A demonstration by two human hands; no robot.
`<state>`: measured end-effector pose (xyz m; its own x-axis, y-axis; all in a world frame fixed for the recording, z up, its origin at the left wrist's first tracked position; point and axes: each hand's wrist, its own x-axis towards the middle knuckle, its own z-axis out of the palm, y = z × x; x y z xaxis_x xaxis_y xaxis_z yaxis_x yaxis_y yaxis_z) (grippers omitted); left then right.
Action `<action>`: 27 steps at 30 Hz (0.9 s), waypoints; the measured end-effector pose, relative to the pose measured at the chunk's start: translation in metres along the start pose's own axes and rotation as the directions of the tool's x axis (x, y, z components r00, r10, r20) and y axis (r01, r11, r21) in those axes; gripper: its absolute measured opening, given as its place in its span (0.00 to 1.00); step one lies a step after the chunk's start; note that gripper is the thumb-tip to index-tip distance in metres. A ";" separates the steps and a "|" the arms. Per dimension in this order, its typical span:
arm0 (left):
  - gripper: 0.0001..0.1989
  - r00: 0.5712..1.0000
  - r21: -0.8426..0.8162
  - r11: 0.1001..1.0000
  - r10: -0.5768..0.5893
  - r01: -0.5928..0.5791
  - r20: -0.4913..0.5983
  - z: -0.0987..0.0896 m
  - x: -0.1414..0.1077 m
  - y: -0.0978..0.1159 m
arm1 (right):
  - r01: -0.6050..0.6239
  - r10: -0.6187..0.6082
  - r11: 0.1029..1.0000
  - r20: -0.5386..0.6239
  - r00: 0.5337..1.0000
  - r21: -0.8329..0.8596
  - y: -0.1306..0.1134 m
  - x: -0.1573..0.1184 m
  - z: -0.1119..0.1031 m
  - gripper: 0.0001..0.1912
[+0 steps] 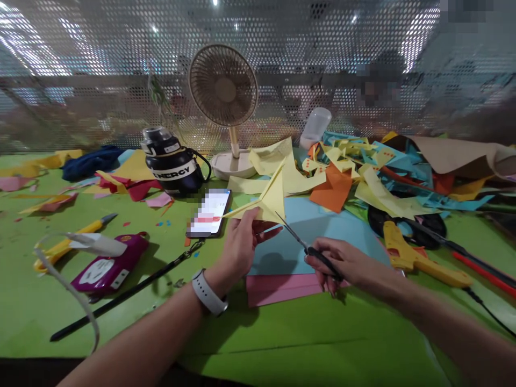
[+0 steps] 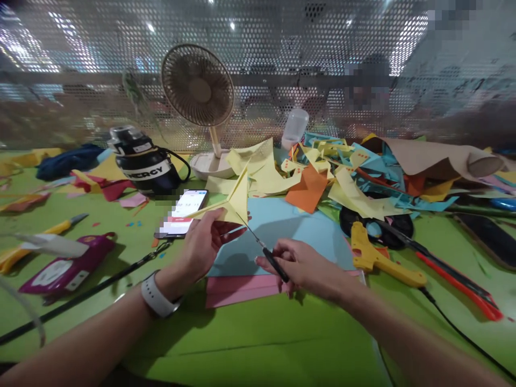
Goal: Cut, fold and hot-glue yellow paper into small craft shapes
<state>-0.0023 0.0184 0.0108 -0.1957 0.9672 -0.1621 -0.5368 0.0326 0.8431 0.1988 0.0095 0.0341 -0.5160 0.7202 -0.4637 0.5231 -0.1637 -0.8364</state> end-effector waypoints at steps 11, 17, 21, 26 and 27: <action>0.09 1.000 0.002 1.000 -0.008 0.008 0.007 0.002 -0.003 -0.003 | -0.005 0.005 1.000 -0.002 1.000 0.020 0.000 -0.001 0.001 0.20; 0.09 0.999 0.007 1.000 -0.016 0.016 -0.041 0.003 -0.004 -0.004 | 0.009 -0.008 1.000 -0.011 1.000 0.030 0.002 0.000 0.002 0.20; 0.09 1.000 -0.003 1.000 -0.009 0.009 0.018 0.002 -0.005 -0.003 | 0.015 -0.015 0.999 0.002 1.000 0.037 0.003 0.001 0.001 0.20; 0.10 1.000 -0.009 1.000 -0.010 0.010 0.020 0.001 -0.005 -0.003 | 0.018 -0.018 0.999 0.002 1.000 0.038 0.005 0.001 0.000 0.20; 0.10 1.000 -0.013 1.000 -0.004 0.005 0.020 0.001 -0.005 -0.003 | 0.026 -0.026 0.999 -0.002 1.000 0.032 0.005 0.001 0.000 0.19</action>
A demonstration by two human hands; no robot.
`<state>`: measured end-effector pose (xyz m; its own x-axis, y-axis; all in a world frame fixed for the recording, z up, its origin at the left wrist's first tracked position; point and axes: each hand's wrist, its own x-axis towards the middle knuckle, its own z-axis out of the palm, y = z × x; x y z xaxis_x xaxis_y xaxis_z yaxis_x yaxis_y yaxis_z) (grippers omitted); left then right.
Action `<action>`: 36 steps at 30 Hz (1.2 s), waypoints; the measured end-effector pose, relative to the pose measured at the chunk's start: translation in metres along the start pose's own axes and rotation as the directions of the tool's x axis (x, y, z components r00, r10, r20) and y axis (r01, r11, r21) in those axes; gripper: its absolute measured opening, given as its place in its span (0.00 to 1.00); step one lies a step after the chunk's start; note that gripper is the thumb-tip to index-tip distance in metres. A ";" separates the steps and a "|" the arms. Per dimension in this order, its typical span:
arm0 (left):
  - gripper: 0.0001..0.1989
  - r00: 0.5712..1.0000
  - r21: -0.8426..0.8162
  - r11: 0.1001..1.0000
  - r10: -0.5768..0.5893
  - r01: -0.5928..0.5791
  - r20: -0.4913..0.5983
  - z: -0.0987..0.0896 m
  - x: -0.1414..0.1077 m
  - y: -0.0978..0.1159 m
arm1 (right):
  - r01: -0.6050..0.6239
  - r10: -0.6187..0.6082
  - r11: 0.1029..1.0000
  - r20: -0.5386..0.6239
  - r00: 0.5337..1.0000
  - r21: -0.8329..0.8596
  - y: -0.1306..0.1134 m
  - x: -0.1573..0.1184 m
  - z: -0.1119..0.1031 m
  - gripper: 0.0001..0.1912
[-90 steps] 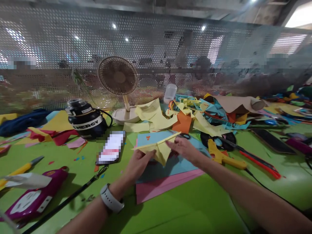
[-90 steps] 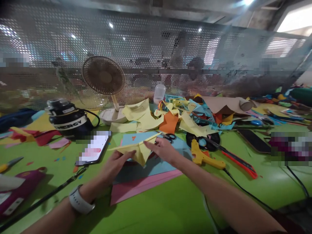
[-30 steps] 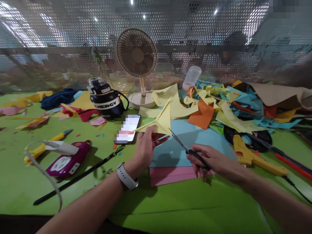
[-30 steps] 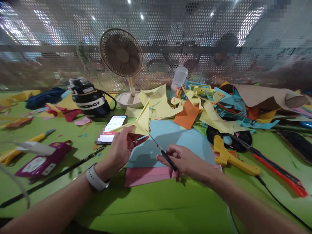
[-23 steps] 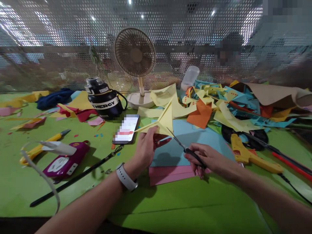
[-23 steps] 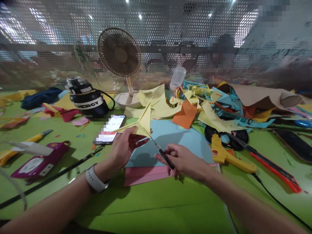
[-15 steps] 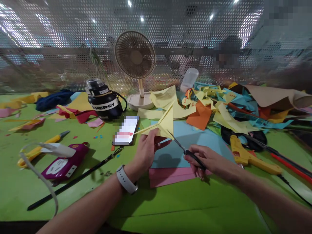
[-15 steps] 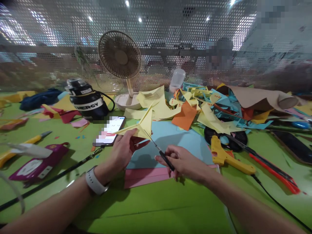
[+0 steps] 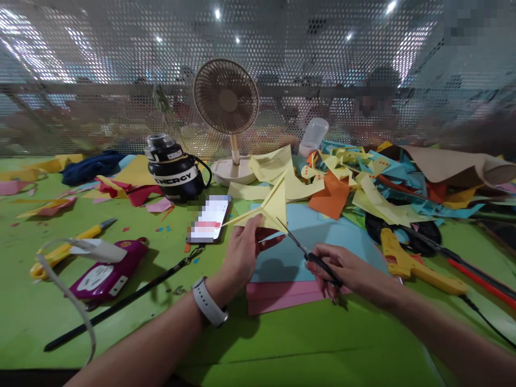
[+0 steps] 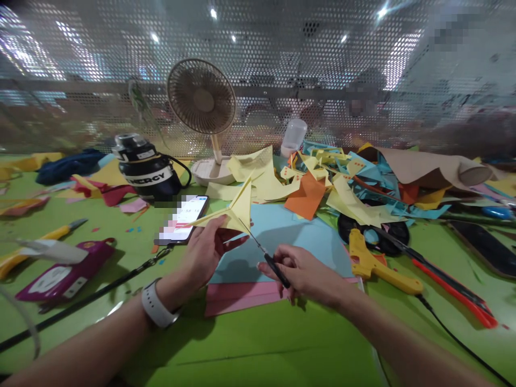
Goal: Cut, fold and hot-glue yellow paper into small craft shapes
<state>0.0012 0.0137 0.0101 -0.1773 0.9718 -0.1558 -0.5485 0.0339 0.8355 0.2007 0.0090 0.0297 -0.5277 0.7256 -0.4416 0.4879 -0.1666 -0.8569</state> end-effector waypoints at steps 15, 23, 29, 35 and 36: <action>0.10 1.000 0.004 1.000 -0.005 0.005 0.015 0.000 -0.002 0.000 | -0.029 0.029 1.000 -0.019 0.999 -0.009 -0.010 -0.003 0.002 0.20; 0.13 1.000 -0.007 1.000 -0.007 0.007 0.000 0.000 -0.002 -0.004 | -0.007 0.007 1.000 -0.007 1.000 -0.009 -0.005 -0.002 0.001 0.21; 0.13 1.000 0.008 1.000 -0.001 0.001 0.002 -0.001 -0.001 -0.006 | 0.001 -0.001 1.000 -0.003 1.000 0.021 -0.005 -0.002 0.001 0.21; 0.10 1.000 -0.017 1.000 0.004 -0.004 0.006 -0.001 0.002 -0.008 | 0.004 -0.004 1.000 0.006 1.000 0.011 -0.006 -0.002 0.001 0.21; 0.10 1.000 -0.018 1.000 0.004 -0.004 0.005 -0.001 0.002 -0.008 | 0.007 -0.007 1.000 0.008 1.000 0.011 -0.006 -0.002 0.001 0.21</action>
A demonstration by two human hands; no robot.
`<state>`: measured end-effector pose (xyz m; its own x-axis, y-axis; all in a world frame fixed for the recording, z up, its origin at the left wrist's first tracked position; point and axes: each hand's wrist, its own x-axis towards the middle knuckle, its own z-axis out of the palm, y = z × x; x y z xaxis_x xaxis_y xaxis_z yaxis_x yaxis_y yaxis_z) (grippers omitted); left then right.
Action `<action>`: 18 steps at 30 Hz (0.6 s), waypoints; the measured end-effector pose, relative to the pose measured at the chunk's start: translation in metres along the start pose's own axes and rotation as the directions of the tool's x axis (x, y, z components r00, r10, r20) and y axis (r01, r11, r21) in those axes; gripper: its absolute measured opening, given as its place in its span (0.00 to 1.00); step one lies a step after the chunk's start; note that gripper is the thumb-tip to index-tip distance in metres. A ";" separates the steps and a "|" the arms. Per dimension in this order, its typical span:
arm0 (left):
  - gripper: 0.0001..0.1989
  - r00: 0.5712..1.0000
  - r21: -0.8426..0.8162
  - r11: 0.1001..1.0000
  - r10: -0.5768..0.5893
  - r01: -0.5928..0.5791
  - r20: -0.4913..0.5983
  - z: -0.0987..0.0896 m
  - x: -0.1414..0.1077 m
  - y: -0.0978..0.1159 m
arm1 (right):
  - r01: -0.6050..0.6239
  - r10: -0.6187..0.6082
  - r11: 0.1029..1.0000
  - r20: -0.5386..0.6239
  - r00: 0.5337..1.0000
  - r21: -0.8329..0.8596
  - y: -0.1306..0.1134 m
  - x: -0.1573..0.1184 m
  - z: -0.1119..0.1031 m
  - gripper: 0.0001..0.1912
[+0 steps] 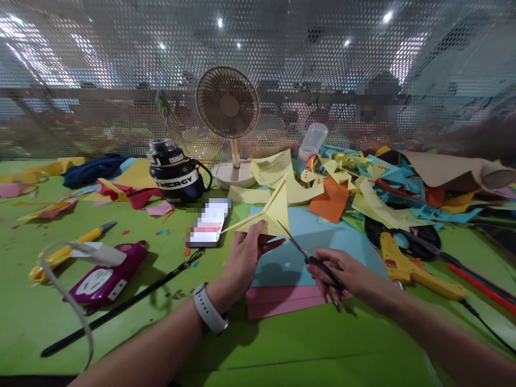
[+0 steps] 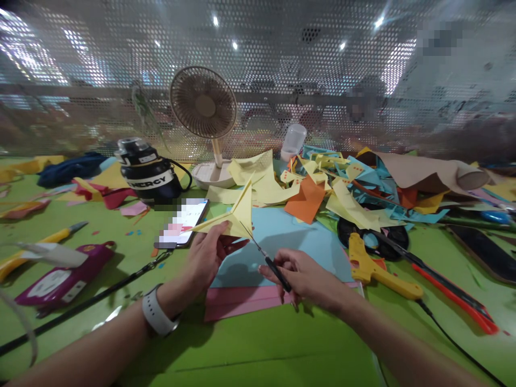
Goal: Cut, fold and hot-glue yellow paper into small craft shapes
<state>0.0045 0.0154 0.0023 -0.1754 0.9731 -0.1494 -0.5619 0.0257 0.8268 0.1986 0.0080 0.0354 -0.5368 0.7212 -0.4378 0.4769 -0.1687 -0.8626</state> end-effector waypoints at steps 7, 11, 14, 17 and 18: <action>0.11 0.999 -0.004 1.000 -0.031 0.031 0.026 0.001 -0.002 0.002 | 0.015 -0.015 1.000 -0.005 1.000 0.020 0.005 0.002 0.000 0.22; 0.11 1.000 0.013 1.000 -0.021 0.021 0.009 0.000 -0.003 0.001 | 0.033 -0.032 0.999 -0.023 0.999 0.031 0.007 0.003 0.000 0.23; 0.10 1.000 0.032 0.999 -0.008 0.008 0.007 0.000 -0.002 0.001 | 0.037 -0.035 0.998 -0.041 0.999 0.042 0.005 0.002 0.001 0.23; 0.09 1.000 0.061 0.998 -0.020 0.021 -0.017 0.000 -0.001 0.002 | 0.037 -0.034 0.997 -0.050 0.998 0.066 0.002 0.001 0.001 0.23; 0.09 1.000 0.064 0.998 -0.021 0.023 -0.023 0.000 0.000 0.003 | 0.040 -0.036 0.996 -0.051 0.998 0.075 0.003 0.001 0.001 0.23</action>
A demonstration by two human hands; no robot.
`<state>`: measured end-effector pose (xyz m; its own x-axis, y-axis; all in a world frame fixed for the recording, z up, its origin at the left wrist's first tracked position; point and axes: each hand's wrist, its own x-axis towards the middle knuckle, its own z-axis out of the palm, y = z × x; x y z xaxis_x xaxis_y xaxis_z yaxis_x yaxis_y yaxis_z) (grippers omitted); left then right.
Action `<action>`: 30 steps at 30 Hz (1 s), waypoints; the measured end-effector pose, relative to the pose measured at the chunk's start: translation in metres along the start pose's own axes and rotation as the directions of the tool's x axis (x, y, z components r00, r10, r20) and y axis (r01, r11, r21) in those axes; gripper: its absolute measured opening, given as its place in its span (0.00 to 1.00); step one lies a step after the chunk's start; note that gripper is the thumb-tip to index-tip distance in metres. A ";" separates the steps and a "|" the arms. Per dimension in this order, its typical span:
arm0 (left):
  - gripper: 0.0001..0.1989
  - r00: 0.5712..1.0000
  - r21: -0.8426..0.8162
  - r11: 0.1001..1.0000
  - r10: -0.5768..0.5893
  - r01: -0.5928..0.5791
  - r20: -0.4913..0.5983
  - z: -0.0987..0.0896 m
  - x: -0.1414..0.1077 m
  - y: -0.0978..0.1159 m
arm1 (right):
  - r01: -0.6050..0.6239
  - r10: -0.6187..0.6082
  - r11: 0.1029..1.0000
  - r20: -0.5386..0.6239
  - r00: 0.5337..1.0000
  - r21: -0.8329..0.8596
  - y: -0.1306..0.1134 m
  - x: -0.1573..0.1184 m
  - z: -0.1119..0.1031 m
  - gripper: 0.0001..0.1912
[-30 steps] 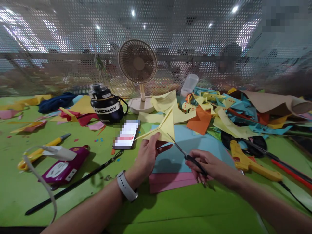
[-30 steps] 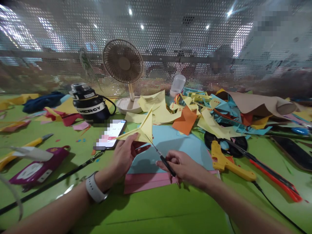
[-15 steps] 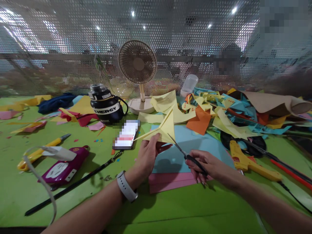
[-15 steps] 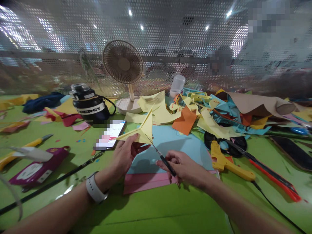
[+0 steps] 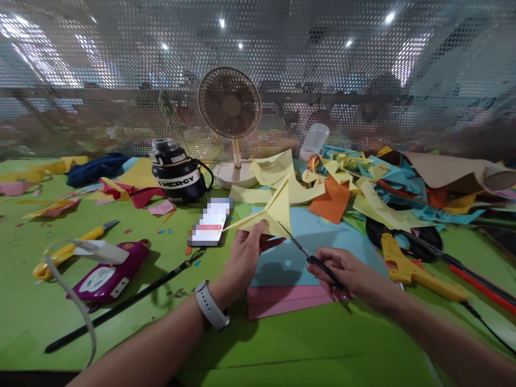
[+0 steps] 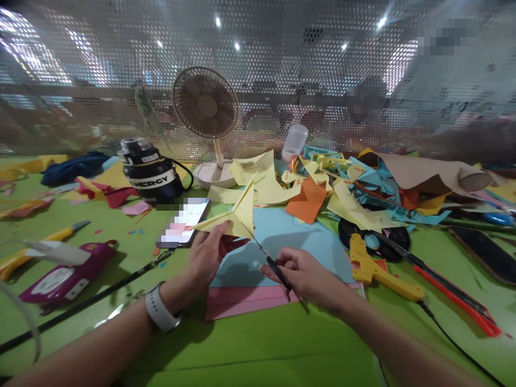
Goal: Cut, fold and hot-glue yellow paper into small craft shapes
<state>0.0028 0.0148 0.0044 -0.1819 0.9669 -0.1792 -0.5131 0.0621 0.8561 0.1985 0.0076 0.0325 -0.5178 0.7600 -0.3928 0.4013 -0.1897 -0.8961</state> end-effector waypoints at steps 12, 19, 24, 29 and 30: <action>0.09 1.000 0.041 0.999 0.023 -0.023 0.004 0.002 -0.002 0.005 | 0.015 -0.013 0.999 -0.025 1.000 0.042 0.004 0.003 0.000 0.24; 0.11 0.999 0.007 1.000 0.029 -0.029 0.038 -0.001 0.001 0.002 | 0.006 -0.004 0.999 -0.049 0.999 0.049 0.003 0.003 0.001 0.26; 0.11 0.998 0.005 0.998 0.061 -0.061 0.019 -0.003 0.003 -0.001 | 0.011 -0.007 0.997 -0.054 0.999 0.071 0.003 0.003 0.001 0.26; 0.11 0.999 0.001 0.999 0.043 -0.043 0.017 -0.002 0.003 0.000 | 0.027 -0.022 0.994 -0.046 0.999 0.103 0.003 0.005 0.001 0.25; 0.10 0.999 0.008 0.999 0.037 -0.037 0.012 -0.001 0.003 0.002 | 0.026 -0.022 0.994 -0.045 0.999 0.106 0.003 0.005 0.000 0.25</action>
<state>0.0007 0.0174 0.0049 -0.1910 0.9713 -0.1416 -0.4989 0.0281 0.8662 0.1969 0.0103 0.0276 -0.4920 0.7910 -0.3637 0.3057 -0.2343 -0.9229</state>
